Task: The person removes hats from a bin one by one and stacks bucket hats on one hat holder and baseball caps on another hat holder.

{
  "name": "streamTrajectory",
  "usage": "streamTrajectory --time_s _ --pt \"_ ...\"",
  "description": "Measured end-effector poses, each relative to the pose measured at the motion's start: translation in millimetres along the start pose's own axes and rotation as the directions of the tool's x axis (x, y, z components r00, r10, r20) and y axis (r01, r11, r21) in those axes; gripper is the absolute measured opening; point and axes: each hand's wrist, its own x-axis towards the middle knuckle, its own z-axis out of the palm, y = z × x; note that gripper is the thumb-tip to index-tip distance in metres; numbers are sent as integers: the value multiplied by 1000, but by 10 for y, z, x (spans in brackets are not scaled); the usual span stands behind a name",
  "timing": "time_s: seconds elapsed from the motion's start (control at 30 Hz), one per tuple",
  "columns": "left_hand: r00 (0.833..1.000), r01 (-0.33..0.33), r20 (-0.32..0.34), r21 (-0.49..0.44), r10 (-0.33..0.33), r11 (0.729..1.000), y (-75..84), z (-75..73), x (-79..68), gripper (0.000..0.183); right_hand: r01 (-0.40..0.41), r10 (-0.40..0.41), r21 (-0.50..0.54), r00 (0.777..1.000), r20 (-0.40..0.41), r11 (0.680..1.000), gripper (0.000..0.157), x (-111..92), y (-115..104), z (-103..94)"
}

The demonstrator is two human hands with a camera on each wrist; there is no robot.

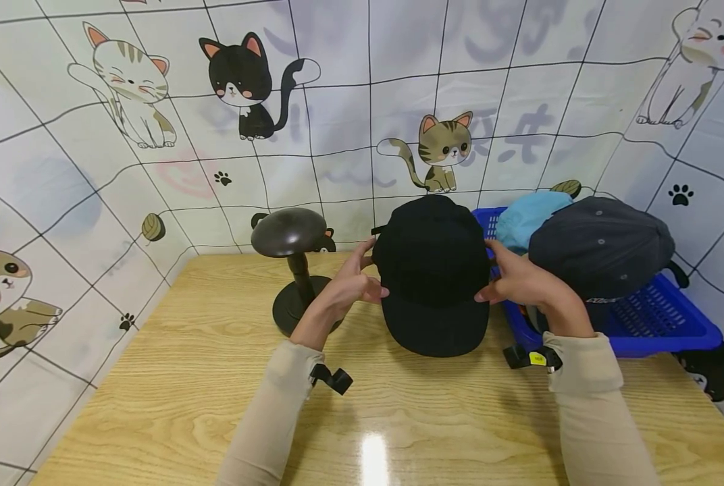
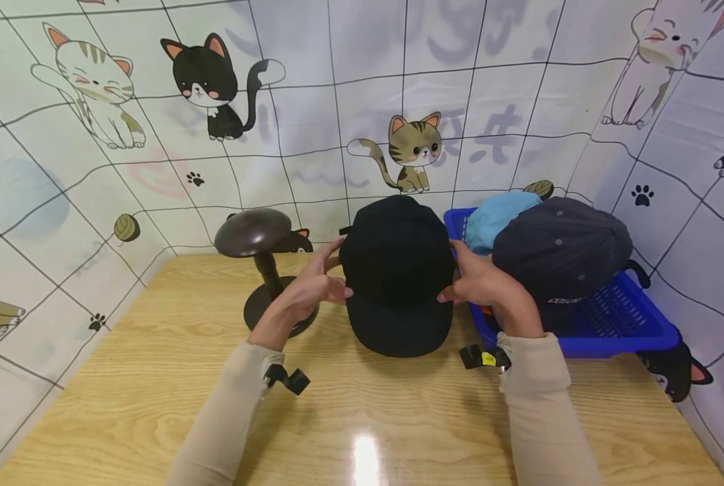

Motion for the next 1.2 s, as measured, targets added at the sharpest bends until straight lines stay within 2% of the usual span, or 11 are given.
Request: streamTrajectory --time_s 0.13,0.37,0.5,0.73,0.87,1.03,1.2 --pt "1000 22 3 2 -22 1000 -29 5 13 108 4 -6 -44 999 -40 999 116 18 -14 60" --pt "999 42 11 5 -42 999 -74 -9 29 108 76 -86 -145 994 -63 986 112 82 -24 133" --pt "999 51 15 9 -51 999 -83 -10 39 107 46 -57 -175 997 -61 983 115 86 -29 150" --pt "998 60 10 32 -61 998 -98 8 59 97 -55 47 -245 998 -41 968 107 93 -62 177" --pt "997 71 2 28 -71 997 -110 13 71 94 -57 52 -253 998 -25 966 103 96 -82 188" --pt "996 87 -13 16 -87 996 -132 5 97 91 -66 56 -294 998 -41 954 101 111 -99 213" --pt "997 72 12 14 -72 997 -166 -11 125 85 -90 73 -300 995 -67 950 100 140 -90 234"
